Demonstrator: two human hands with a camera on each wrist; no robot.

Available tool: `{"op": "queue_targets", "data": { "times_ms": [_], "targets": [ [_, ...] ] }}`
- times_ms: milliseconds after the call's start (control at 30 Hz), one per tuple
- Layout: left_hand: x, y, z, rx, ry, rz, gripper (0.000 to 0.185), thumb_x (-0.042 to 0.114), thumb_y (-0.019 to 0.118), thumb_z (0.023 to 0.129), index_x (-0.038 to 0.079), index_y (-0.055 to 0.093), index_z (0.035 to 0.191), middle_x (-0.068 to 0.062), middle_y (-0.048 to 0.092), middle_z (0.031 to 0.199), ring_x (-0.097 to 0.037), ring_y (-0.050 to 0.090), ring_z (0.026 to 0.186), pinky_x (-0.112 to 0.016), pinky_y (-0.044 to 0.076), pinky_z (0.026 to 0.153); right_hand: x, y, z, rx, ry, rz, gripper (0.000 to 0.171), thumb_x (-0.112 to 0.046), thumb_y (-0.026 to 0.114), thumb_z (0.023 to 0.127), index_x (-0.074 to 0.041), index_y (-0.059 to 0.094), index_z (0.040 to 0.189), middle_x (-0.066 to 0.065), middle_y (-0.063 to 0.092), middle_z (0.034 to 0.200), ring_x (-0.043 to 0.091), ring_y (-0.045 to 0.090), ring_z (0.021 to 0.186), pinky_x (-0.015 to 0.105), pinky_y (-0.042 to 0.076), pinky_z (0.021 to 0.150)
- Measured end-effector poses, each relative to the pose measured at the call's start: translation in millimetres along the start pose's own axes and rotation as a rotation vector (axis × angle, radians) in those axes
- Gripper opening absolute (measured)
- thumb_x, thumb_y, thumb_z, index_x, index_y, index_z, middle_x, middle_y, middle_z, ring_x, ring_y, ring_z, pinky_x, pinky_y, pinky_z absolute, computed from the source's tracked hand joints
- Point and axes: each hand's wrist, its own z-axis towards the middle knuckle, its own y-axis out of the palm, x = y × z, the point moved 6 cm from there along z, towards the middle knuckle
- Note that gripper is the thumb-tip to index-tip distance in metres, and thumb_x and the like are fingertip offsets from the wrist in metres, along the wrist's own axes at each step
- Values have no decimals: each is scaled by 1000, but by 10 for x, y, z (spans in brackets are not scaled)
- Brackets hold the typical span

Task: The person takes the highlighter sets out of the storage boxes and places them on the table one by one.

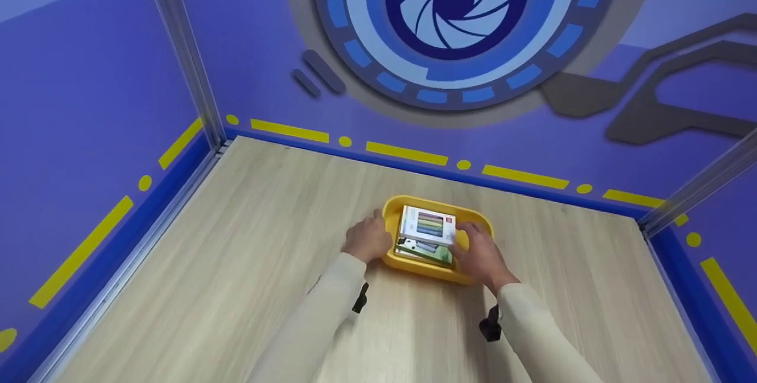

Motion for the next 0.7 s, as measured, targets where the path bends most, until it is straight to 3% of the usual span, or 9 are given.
{"op": "queue_targets", "data": {
  "times_ms": [333,700],
  "targets": [
    [-6,112,44,28,-77,19,44,26,49,95,3,42,132,-5,57,77,-20,54,69,-37,45,66,-13,-59,56,-9,35,-22,55,-32,64,92,-21,43,142,5,29,156,33,38,137,53,31,113],
    [19,138,24,21,-103,-4,37,21,52,93,6,43,125,-5,57,79,-21,54,72,-39,46,71,-1,-17,124,-65,68,4,60,-32,64,92,-25,38,146,4,24,158,33,39,136,54,31,112]
  ]
}}
